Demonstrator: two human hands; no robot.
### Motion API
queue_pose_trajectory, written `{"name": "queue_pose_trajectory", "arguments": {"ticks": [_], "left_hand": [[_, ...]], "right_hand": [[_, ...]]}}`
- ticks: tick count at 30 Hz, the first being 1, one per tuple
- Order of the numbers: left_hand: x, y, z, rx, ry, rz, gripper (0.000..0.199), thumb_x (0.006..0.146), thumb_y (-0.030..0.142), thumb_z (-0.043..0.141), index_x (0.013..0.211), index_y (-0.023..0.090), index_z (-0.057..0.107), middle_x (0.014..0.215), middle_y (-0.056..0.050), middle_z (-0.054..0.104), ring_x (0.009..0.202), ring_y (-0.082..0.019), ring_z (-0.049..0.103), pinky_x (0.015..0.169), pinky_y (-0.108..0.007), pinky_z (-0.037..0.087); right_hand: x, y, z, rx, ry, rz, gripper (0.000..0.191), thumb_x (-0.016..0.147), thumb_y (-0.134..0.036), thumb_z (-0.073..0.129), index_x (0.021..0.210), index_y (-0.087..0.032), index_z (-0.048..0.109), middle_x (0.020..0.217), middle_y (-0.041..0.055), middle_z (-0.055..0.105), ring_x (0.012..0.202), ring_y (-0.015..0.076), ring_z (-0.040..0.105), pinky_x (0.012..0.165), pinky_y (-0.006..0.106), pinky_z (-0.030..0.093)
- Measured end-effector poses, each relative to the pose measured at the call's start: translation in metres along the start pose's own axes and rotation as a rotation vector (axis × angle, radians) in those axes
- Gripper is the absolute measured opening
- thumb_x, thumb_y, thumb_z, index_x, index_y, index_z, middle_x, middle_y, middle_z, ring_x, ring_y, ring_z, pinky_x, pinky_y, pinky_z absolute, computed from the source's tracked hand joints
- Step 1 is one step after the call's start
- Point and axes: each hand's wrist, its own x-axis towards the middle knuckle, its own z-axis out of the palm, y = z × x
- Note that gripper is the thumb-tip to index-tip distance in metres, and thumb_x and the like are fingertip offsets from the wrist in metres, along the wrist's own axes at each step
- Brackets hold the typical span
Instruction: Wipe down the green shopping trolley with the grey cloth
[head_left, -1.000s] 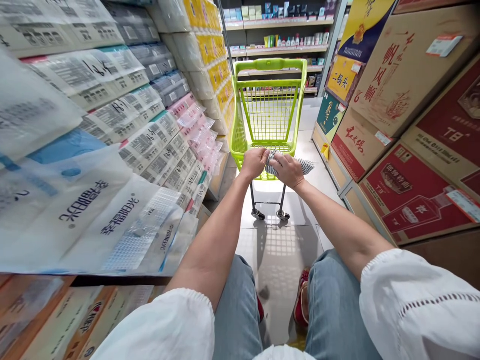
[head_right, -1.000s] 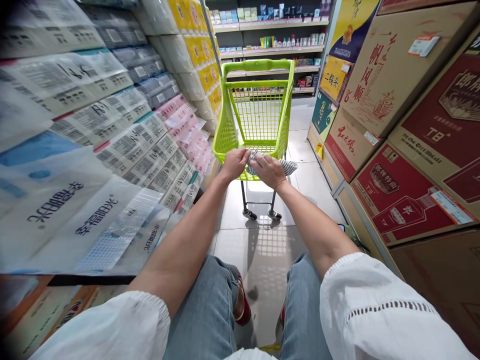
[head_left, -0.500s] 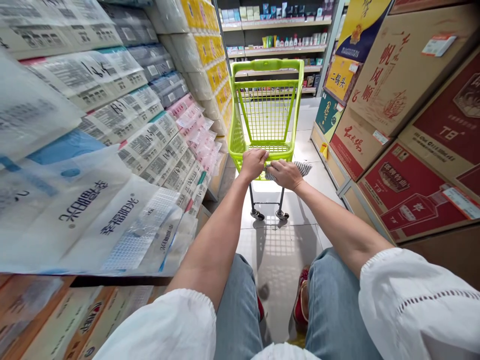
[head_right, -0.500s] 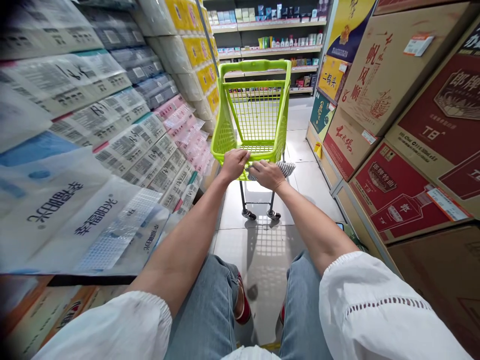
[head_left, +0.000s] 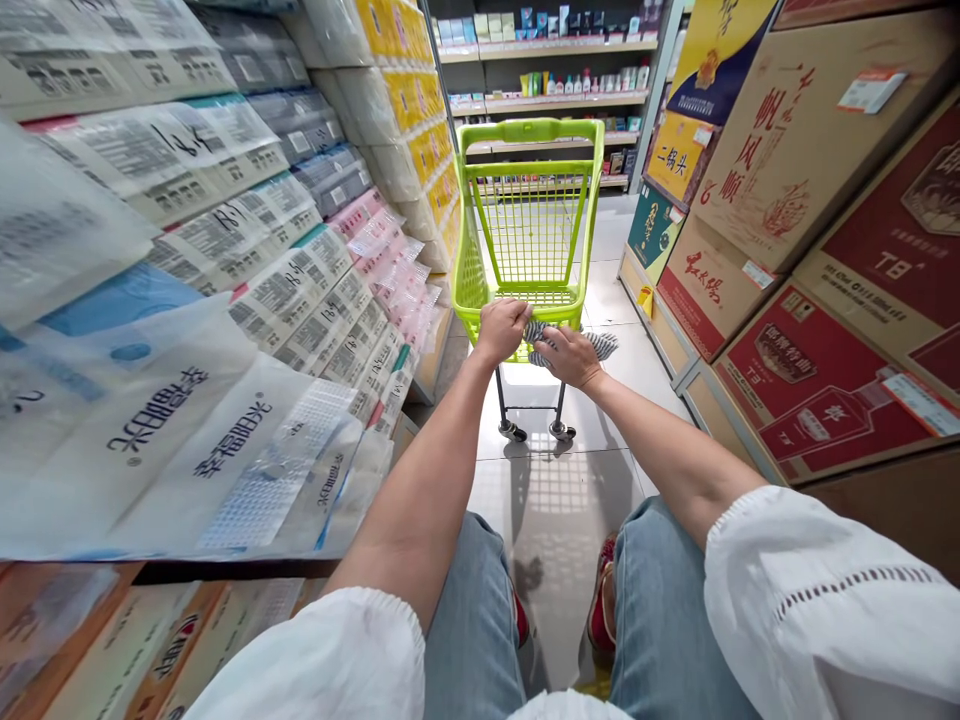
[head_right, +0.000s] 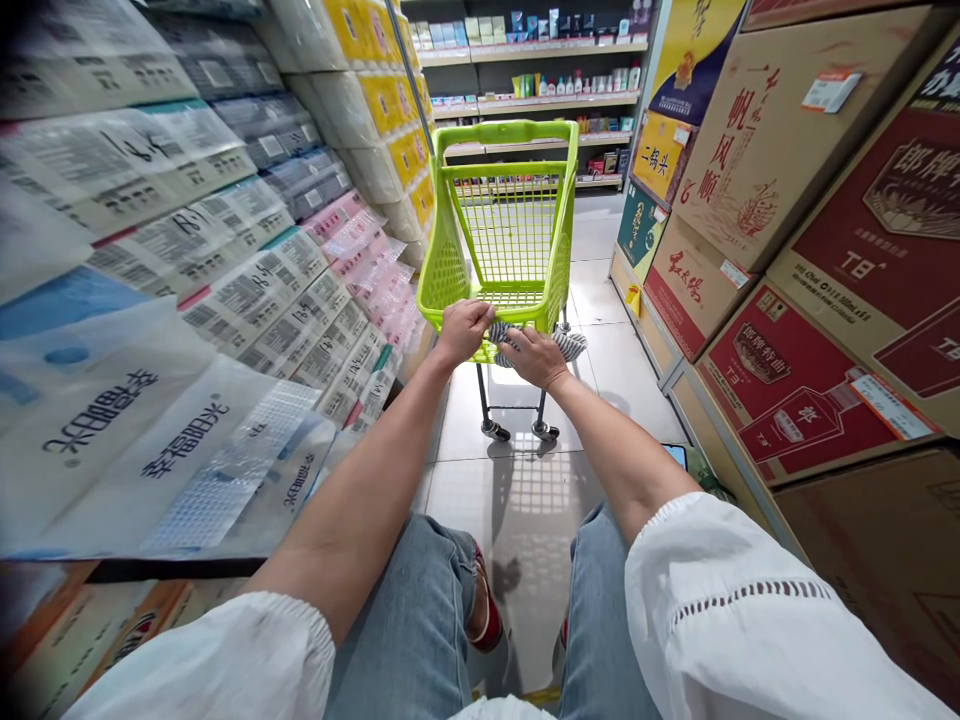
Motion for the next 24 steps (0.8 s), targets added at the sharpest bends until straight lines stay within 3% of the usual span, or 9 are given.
{"name": "queue_pose_trajectory", "arguments": {"ticks": [7,11,16,20,24], "left_hand": [[-0.003,0.002,-0.003,-0.014,0.015,0.014,0.038,0.094,0.037,0.039,0.067,0.019,0.058,0.075,-0.004,0.062,0.073,-0.017,0.053,0.068,-0.032,0.033],[-0.005,-0.001,-0.006,-0.016,0.042,0.019,0.035,0.093,0.034,0.040,0.065,0.019,0.057,0.073,-0.004,0.062,0.071,-0.017,0.053,0.067,-0.032,0.033],[-0.006,-0.010,-0.008,-0.016,0.057,0.017,0.030,0.087,0.029,0.045,0.062,0.019,0.057,0.070,-0.004,0.062,0.070,-0.017,0.053,0.066,-0.031,0.034],[-0.007,-0.014,-0.010,-0.019,0.037,0.010,0.024,0.084,0.024,0.045,0.065,0.020,0.059,0.073,-0.004,0.063,0.072,-0.017,0.054,0.067,-0.031,0.036],[-0.008,-0.015,-0.014,-0.015,0.031,-0.011,0.031,0.089,0.030,0.041,0.064,0.020,0.058,0.074,-0.005,0.063,0.074,-0.018,0.054,0.068,-0.031,0.036]], "right_hand": [[-0.017,0.001,0.001,0.018,-0.149,-0.145,0.028,0.090,-0.021,0.044,0.112,-0.023,0.062,0.120,0.0084,0.057,0.101,0.0231,0.047,0.076,0.033,0.037],[0.002,0.009,-0.024,-0.025,-0.014,-0.120,0.029,0.091,-0.024,0.042,0.113,-0.025,0.060,0.120,0.0068,0.057,0.096,0.0219,0.047,0.075,0.033,0.037],[0.033,0.012,-0.053,-0.026,0.200,-0.005,0.030,0.091,-0.030,0.044,0.117,-0.024,0.059,0.124,0.0087,0.053,0.105,0.0238,0.044,0.083,0.035,0.036],[0.028,0.002,-0.037,-0.020,0.184,0.029,0.029,0.092,-0.028,0.042,0.115,-0.025,0.060,0.123,0.0076,0.054,0.104,0.0235,0.045,0.082,0.035,0.037],[0.000,-0.009,-0.007,0.004,-0.015,-0.069,0.030,0.092,-0.025,0.041,0.114,-0.024,0.061,0.125,0.0077,0.055,0.100,0.0229,0.048,0.078,0.034,0.038]]}}
